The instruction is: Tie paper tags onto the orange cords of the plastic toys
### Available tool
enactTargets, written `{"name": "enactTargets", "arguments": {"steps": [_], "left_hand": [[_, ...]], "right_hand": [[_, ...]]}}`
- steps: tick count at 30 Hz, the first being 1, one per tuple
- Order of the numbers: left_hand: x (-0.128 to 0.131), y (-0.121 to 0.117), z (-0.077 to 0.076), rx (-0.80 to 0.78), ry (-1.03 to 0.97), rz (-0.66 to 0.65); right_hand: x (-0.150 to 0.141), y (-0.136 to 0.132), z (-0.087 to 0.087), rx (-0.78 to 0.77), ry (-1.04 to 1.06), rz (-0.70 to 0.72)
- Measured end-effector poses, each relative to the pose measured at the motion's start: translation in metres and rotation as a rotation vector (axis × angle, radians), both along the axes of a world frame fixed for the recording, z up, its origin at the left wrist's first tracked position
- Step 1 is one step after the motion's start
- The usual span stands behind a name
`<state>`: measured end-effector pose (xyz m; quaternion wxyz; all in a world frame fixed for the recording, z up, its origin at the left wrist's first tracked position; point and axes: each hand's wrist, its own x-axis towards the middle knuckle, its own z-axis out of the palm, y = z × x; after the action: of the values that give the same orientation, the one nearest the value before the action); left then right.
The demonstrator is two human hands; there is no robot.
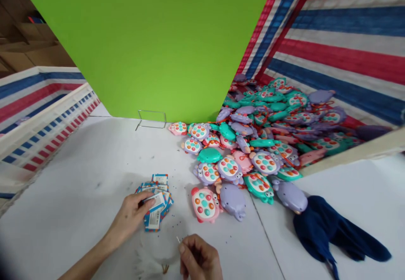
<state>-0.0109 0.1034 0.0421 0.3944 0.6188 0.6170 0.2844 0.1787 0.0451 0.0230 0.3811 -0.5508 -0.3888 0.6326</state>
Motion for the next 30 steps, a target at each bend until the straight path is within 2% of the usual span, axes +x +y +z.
{"name": "enactTargets", "arguments": {"steps": [4, 8, 14, 25, 30], "left_hand": [[0.005, -0.009, 0.008, -0.172, -0.444, 0.053], [0.022, -0.019, 0.013, -0.233, -0.663, 0.110], [0.037, -0.026, 0.020, -0.194, -0.655, 0.099], [0.040, -0.036, 0.016, -0.132, -0.584, 0.103], [0.045, -0.044, 0.016, -0.088, -0.450, 0.116]], "right_hand": [[-0.015, 0.007, 0.014, 0.080, 0.017, -0.052], [-0.025, 0.014, 0.024, 0.119, 0.011, -0.116], [-0.030, 0.018, 0.024, 0.109, 0.009, -0.136], [-0.034, 0.018, 0.028, 0.120, 0.069, -0.164], [-0.031, 0.015, 0.029, 0.192, -0.011, -0.083]]}}
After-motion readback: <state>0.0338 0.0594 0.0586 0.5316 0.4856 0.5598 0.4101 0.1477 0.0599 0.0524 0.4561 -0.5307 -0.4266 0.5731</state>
